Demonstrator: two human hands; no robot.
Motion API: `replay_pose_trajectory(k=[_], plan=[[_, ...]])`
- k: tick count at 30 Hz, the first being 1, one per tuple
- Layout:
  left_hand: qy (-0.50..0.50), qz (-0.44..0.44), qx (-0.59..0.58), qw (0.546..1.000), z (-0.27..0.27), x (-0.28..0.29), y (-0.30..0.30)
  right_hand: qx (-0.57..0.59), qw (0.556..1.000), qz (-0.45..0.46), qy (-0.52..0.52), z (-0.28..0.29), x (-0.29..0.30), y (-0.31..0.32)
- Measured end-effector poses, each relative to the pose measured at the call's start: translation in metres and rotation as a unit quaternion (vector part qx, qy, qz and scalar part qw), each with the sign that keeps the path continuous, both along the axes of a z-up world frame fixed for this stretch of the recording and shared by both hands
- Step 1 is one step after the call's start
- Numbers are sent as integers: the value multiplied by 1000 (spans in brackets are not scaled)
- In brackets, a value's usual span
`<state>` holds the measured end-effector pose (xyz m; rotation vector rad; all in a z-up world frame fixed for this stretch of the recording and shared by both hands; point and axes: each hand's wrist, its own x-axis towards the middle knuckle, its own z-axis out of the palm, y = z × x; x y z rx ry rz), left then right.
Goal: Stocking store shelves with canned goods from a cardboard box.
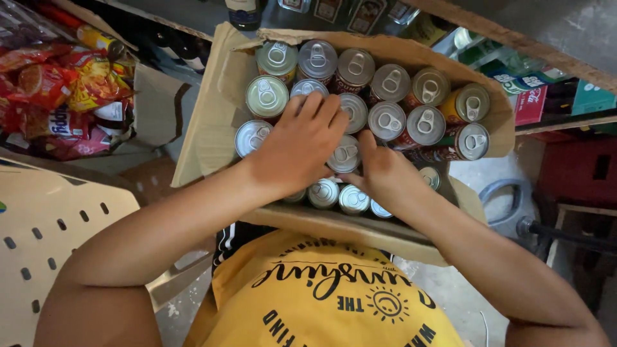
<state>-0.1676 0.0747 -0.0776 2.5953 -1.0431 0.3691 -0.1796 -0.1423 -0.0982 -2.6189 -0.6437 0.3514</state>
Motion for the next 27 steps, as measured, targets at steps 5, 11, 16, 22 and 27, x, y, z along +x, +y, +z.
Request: replay_pose_trajectory(k=[5,11,16,22,27], plan=[[14,-6,-16,1000,2,-3,3,-37,999,4,19,27,-6,1],[90,-44,-56,993,28,8,8,3,999,-44,30,91,-8,3],[120,-55,-97,987,57,29,11,9,994,-96,-56,121,9,-14],[67,-14,-158,985,73,87,-1,119,969,-143,-161,125,78,-51],[101,8,-262,960,39,173,-27,271,936,-175,-142,113,160,-75]])
